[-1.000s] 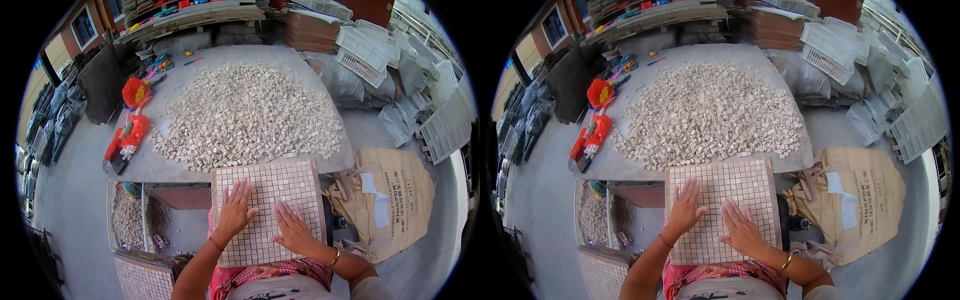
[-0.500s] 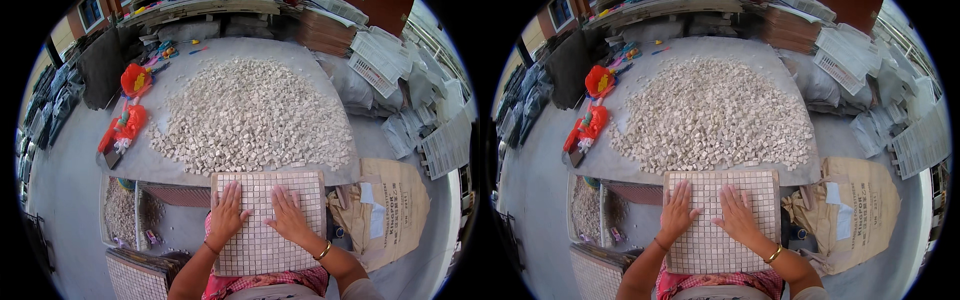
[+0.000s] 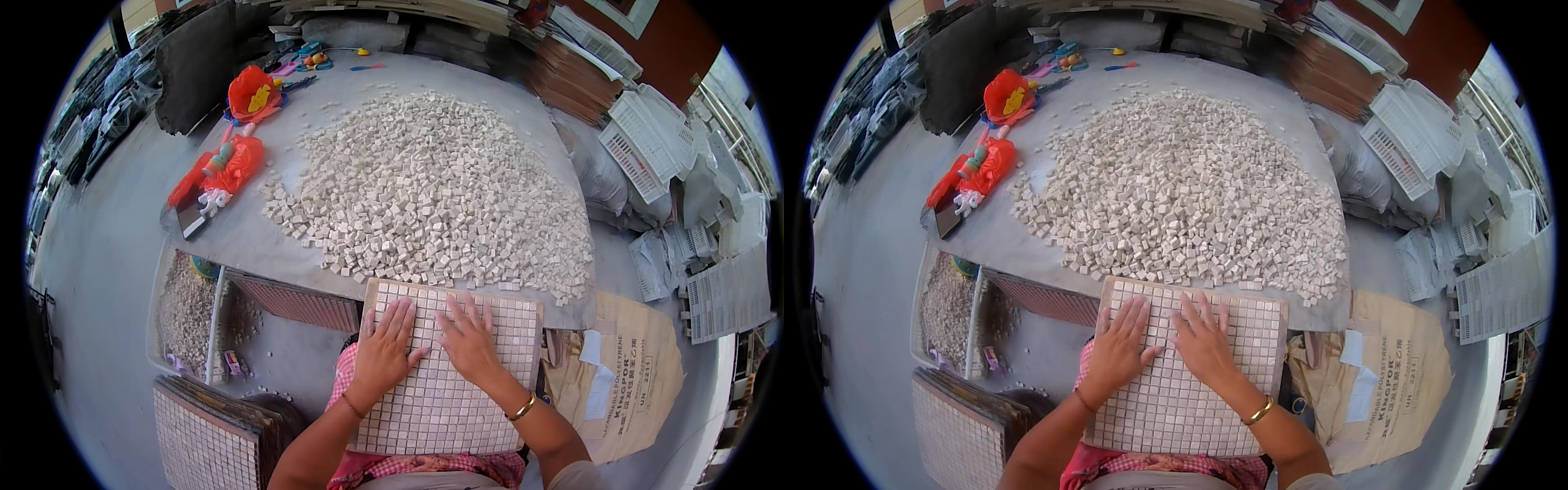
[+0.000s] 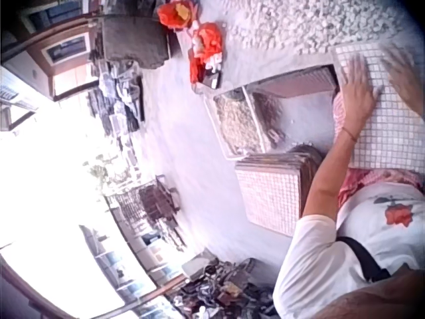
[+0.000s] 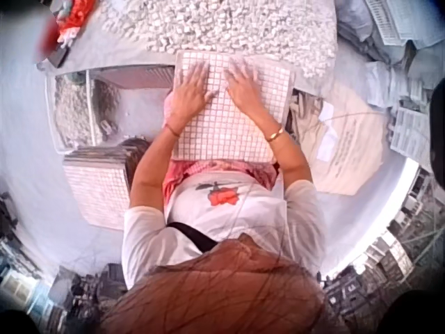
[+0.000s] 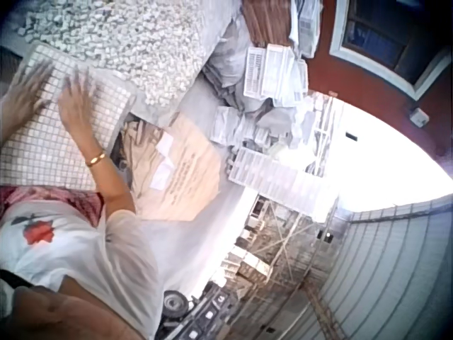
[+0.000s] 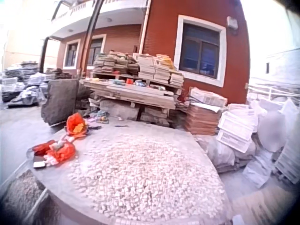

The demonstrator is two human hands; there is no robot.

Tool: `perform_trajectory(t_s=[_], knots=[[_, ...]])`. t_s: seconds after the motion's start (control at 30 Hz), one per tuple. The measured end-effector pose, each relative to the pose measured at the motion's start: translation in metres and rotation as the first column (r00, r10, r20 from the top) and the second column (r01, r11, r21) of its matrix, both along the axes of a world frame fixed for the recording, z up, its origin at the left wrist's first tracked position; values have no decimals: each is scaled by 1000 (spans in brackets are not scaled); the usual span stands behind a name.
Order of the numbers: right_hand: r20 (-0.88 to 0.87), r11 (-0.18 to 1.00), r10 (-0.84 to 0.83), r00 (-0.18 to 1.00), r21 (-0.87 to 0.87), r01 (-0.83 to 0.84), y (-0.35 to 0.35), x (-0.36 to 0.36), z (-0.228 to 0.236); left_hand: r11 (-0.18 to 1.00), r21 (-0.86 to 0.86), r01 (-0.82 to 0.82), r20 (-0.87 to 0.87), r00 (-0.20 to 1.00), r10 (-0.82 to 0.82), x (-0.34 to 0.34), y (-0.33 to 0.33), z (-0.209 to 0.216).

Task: The person places small white cubes into a grid tray from a large pile on a table. They smooth the cubes into the grid, lift the filled tray, and stack it with other completed trays. The person then retrieves a new empty tray and repeats the process.

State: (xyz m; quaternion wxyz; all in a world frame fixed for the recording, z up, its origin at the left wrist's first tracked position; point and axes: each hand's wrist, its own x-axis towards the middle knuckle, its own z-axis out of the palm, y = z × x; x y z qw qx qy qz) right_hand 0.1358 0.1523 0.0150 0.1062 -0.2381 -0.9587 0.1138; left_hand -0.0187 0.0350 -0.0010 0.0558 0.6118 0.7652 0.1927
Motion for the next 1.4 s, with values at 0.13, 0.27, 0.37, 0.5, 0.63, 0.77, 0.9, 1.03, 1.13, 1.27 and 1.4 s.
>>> perform_trajectory(t_s=[0.13, 0.27, 0.37, 0.5, 0.63, 0.77, 0.9, 1.03, 1.13, 1.27, 1.4], knots=[[-113, 999, -34, 993, 7, 35, 6, -7, -4, 999, 40, 1, 31, 1000, -3, -2, -1, 0], [-221, 997, -46, 974, -71, 32, 9, -19, 4, 998, 57, 1, 25, 1000, -2, -3, -2, -4], [-231, 999, -25, 973, -51, 13, 13, -25, 7, 996, 85, 1, 20, 1000, -3, -4, -3, -3], [-260, 998, 28, 965, -53, -43, 19, -26, 0, 995, 105, -2, 21, 1000, -1, -3, -4, -6], [-231, 994, -9, 973, -104, -16, 18, -28, 2, 994, 107, -5, 27, 1000, 2, -4, -5, -8], [-201, 976, -109, 974, -207, 67, 23, -25, 0, 993, 119, 0, 44, 999, -5, -3, -5, -7], [-122, 975, -119, 985, -202, 93, 20, -26, 10, 994, 113, 0, 17, 1000, -2, -3, -7, -9], [-135, 928, -200, 970, -344, 143, 15, -26, 22, 992, 127, -15, -6, 1000, 16, -2, -8, 3], [-109, 718, -270, 957, -685, 125, -3, -28, 37, 939, 332, -94, 102, 993, 63, 4, -9, 30], [-151, 258, -149, 977, -960, -109, -13, -38, 50, 911, 288, -293, 715, 700, -1, -4, -25, 33], [-102, 443, -216, 971, -896, 4, 8, -40, 52, 858, 277, -433, 610, 769, 191, -69, -64, 27]])
